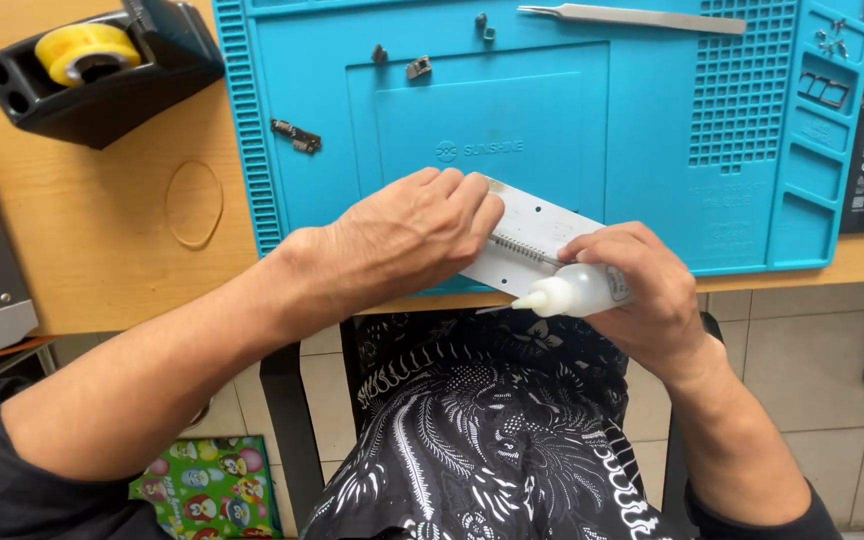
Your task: Cleaning a small metal component from a mobile device using liquid cleaner, a cloth, and a precision tool on a repair mat.
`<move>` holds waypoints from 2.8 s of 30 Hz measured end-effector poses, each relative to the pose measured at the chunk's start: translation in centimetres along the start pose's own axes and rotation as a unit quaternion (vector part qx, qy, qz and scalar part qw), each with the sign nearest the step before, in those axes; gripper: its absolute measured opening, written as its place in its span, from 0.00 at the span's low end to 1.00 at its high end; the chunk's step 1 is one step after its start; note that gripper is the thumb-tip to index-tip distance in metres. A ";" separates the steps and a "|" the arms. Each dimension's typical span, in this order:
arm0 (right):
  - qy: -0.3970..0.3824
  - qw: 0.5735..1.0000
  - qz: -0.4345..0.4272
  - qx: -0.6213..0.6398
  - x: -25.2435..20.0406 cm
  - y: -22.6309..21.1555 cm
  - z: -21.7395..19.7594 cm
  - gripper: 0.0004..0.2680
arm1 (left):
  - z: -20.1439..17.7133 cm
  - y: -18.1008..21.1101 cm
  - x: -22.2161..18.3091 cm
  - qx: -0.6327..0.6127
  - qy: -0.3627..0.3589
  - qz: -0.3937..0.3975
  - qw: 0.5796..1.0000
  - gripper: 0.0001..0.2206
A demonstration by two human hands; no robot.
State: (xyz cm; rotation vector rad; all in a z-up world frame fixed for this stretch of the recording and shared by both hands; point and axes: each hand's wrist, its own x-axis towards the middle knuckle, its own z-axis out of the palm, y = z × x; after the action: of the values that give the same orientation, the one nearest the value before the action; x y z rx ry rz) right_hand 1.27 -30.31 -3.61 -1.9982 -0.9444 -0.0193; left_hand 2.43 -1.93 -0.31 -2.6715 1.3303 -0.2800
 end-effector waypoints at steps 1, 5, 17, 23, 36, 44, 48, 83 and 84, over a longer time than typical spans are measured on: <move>0.002 1.000 0.004 -0.001 0.0 -0.1 0.1 0.14 | 0.3 -0.1 0.1 -0.002 0.001 0.004 1.000 0.09; 0.011 1.000 -0.018 -0.021 0.6 -0.1 0.2 0.11 | 0.7 -0.3 0.1 -0.003 0.007 0.011 1.000 0.09; 0.000 1.000 -0.012 -0.014 1.1 -0.5 0.1 0.08 | -2.1 -0.7 -3.9 -0.113 -0.059 -0.129 0.983 0.10; -0.010 1.000 -0.015 -0.006 1.3 -0.5 0.1 0.08 | -2.8 -0.4 -3.0 -0.281 -0.011 -0.107 0.954 0.07; -0.006 1.000 -0.007 -0.015 1.2 -0.5 0.1 0.07 | -3.0 0.2 -1.9 -0.082 0.006 -0.094 0.992 0.04; -0.014 1.000 -0.002 -0.005 1.0 -0.2 0.0 0.08 | -1.4 4.4 -3.2 -0.200 0.169 -0.167 0.951 0.06; -0.018 1.000 0.013 -0.005 1.1 -0.4 -0.2 0.08 | -2.1 4.1 -2.5 -0.156 0.166 -0.157 0.961 0.05; 0.037 0.997 0.066 0.031 -0.7 -0.2 -0.1 0.11 | -3.4 3.1 -4.0 -0.127 0.065 -0.211 0.967 0.02; 0.065 0.988 0.108 0.088 -1.0 -0.1 -0.1 0.11 | -3.4 2.7 -5.0 -0.205 0.055 -0.273 0.938 0.03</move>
State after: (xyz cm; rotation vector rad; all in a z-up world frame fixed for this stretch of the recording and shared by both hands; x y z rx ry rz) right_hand 0.49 -30.94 -3.84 -1.9001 -0.6216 0.0530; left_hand -3.42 0.28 1.95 -3.3955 0.6901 -0.2298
